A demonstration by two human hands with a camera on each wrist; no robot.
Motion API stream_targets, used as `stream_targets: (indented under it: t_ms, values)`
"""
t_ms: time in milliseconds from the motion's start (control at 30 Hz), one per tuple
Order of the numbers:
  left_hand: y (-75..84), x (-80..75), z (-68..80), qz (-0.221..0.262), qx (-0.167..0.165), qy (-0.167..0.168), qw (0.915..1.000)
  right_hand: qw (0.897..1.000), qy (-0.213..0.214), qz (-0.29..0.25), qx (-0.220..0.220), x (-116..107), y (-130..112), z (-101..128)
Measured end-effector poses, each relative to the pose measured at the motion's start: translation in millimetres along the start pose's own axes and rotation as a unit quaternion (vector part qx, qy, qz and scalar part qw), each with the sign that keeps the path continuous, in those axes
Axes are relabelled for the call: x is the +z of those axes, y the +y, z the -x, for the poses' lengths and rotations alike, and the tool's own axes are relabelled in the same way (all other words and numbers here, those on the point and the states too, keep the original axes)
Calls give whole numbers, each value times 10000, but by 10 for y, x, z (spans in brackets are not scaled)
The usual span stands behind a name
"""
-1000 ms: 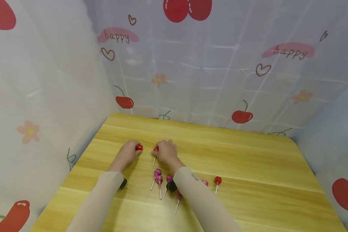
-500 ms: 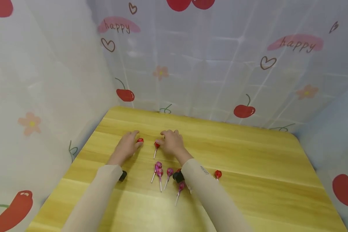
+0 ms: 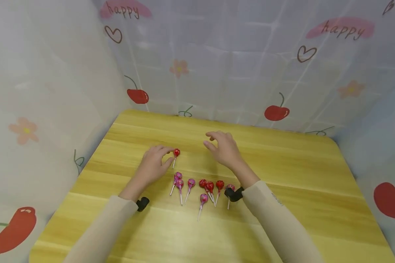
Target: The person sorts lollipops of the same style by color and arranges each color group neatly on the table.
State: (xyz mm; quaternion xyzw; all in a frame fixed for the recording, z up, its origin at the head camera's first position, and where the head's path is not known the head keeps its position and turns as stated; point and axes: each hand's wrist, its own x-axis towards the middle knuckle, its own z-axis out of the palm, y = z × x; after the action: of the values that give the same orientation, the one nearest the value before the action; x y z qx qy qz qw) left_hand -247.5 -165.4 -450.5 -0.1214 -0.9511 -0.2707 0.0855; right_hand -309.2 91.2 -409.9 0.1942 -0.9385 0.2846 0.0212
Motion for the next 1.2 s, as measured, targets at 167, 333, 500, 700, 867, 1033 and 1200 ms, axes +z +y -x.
stream_targets:
  t_ms: [167,333,500,700,867,1033,1200]
  values:
    - [316,114,33,-341,586,-372,9970,9997,-82,136,-177,-93,186,279]
    - [612,337,52,-1019,1172,-693,9854,9976,-423,405,-377,101,310,660]
    - [757,510,70,-1990,1546,-681,9653,9932,-617,618,-767,260,379,905]
    - [811,627,71,-2151,1564,-784,9608,9917,-488,714,-955,368,411,1000]
    - [845,695,76,-1897,1542,-931,9652,9916,-384,699,-1019,415,421,1035]
    - [892,752,84,-1746,1544,-838,9688,9923,-332,727,-945,448,436,1074]
    - [930,798,75,-1628,1367,-819,9737,9945,-357,675,-721,462,456,1091]
